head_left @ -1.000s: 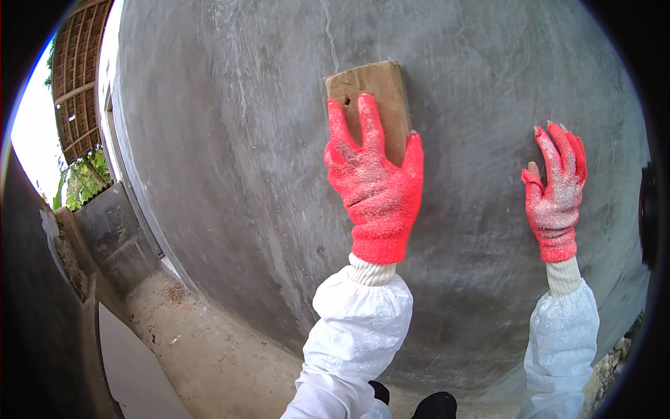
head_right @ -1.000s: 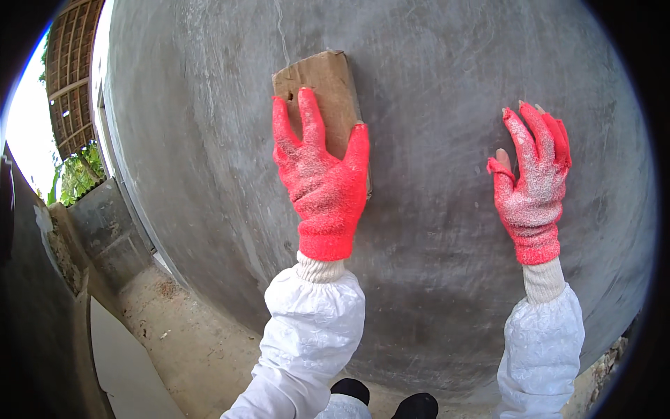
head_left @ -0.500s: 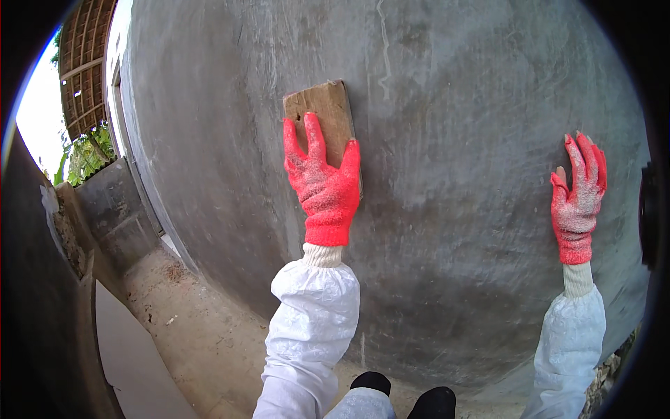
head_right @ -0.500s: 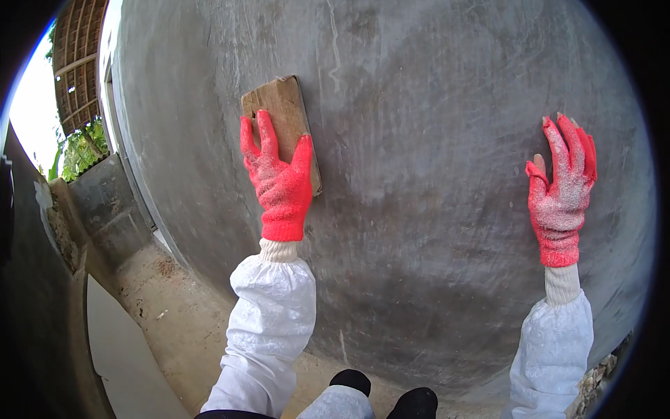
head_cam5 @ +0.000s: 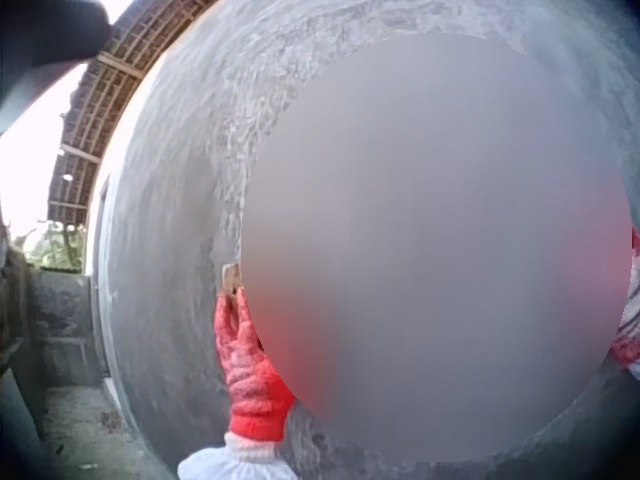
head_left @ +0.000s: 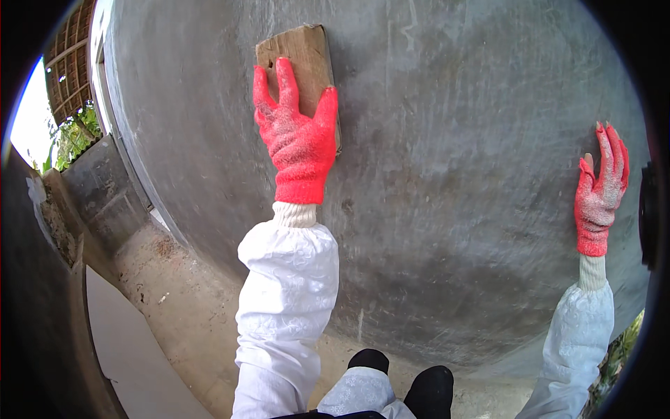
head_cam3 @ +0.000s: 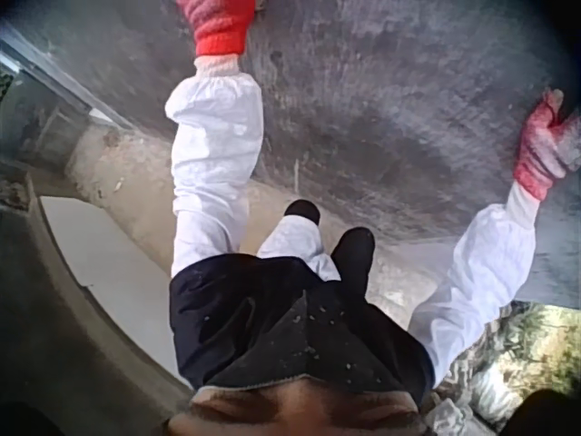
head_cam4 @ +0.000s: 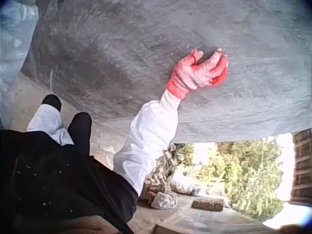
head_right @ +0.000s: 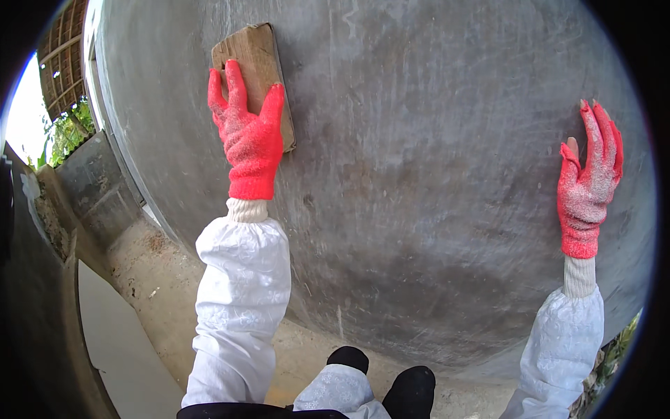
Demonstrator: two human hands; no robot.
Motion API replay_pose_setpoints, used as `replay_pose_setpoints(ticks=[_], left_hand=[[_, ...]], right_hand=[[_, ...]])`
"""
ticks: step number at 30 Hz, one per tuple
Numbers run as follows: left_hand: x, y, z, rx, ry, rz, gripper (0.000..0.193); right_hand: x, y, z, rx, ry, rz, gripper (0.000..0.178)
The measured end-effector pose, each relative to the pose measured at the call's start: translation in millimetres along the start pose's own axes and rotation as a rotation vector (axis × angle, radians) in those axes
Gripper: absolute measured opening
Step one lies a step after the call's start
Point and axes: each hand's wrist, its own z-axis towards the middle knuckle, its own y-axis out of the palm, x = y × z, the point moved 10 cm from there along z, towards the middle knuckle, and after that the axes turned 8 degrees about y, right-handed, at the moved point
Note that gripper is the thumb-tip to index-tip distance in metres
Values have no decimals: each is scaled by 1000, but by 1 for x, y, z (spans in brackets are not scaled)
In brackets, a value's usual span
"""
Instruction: The person sands the surface of a concrete wall using a sanding block.
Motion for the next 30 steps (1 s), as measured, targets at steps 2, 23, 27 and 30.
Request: replay_pose_setpoints(ticks=[2,23,27,30], left_hand=[[9,2,-36,-18,84,-33,79],[6,-21,-291,-236,61,-78,105],[6,-21,-318,-275,20,-103,99],[25,-6,-146,-120,122,-98,91]], right_hand=[[4,-5,1,8,3,-17,57],[-2,-6,7,5,-18,21,58],[2,-3,6,15,1,5,59],[0,-14,5,13,-34,-14,59]])
